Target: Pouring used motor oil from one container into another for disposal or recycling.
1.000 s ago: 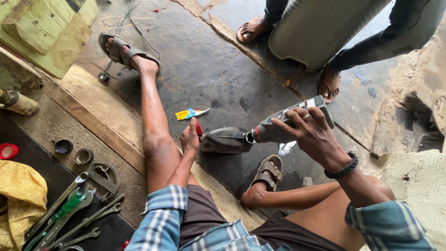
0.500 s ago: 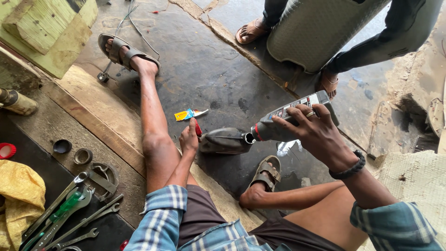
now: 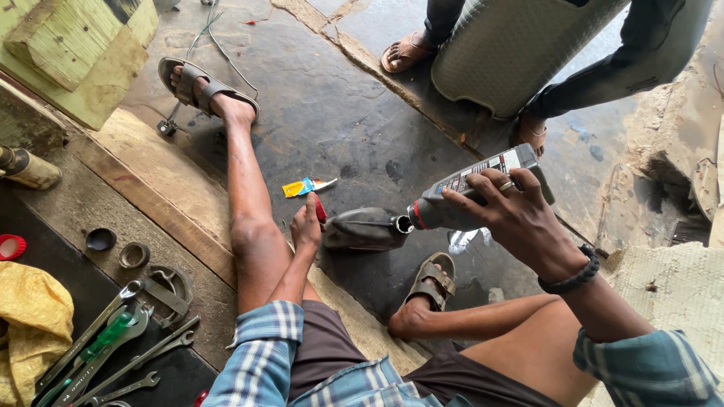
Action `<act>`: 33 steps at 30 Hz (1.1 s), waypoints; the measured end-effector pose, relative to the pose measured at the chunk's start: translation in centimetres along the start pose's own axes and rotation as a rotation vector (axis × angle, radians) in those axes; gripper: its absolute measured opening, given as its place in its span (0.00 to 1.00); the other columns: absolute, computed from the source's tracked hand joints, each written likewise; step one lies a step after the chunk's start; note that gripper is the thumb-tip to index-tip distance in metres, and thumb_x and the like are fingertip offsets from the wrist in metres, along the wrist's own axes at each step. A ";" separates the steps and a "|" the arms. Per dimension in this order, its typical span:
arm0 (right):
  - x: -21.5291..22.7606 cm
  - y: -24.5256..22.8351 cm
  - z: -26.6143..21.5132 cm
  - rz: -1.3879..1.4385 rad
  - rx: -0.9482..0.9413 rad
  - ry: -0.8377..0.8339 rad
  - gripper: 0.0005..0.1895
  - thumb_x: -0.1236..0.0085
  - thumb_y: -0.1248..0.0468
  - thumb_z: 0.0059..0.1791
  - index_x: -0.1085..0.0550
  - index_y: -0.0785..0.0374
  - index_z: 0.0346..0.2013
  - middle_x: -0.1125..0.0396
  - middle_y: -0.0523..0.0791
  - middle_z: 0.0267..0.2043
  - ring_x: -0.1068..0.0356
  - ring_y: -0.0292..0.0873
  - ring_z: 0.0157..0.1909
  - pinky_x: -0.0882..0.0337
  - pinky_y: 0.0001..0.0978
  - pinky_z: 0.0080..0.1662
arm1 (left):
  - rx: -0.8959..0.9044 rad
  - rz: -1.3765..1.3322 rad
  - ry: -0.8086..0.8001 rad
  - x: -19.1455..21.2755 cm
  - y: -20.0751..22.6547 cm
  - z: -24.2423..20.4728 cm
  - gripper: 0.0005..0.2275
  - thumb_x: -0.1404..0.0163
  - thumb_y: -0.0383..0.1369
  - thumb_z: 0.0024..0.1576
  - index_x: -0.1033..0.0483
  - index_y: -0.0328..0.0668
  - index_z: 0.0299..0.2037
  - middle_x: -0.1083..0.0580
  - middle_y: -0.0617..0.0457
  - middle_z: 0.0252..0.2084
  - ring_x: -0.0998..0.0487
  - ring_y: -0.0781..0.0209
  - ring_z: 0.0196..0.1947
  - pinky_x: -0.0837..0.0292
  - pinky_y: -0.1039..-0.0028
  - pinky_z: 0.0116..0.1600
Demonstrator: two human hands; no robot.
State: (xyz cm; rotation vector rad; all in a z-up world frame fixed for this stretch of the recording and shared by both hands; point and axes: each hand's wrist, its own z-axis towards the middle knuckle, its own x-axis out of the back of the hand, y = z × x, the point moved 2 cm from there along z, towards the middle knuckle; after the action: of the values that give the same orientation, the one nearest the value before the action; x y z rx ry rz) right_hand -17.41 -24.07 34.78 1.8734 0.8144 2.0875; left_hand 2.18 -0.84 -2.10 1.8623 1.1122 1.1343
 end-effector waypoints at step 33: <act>-16.5 -3.5 -5.6 1.205 -0.718 -0.066 0.48 0.19 0.59 0.27 0.32 0.60 0.58 0.31 0.49 0.55 0.31 0.52 0.60 0.31 0.43 0.60 | -0.768 0.064 -0.100 2.7 13.8 -10.6 0.28 0.48 0.54 0.59 0.24 0.36 0.57 0.24 0.46 0.43 0.22 0.54 0.42 0.25 0.64 0.47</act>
State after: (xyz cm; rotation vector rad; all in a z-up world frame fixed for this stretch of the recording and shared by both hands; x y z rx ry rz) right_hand -20.86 -31.03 18.80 2.0865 -1.2668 2.2543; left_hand -2.48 -2.79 14.79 1.3255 0.4496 1.2549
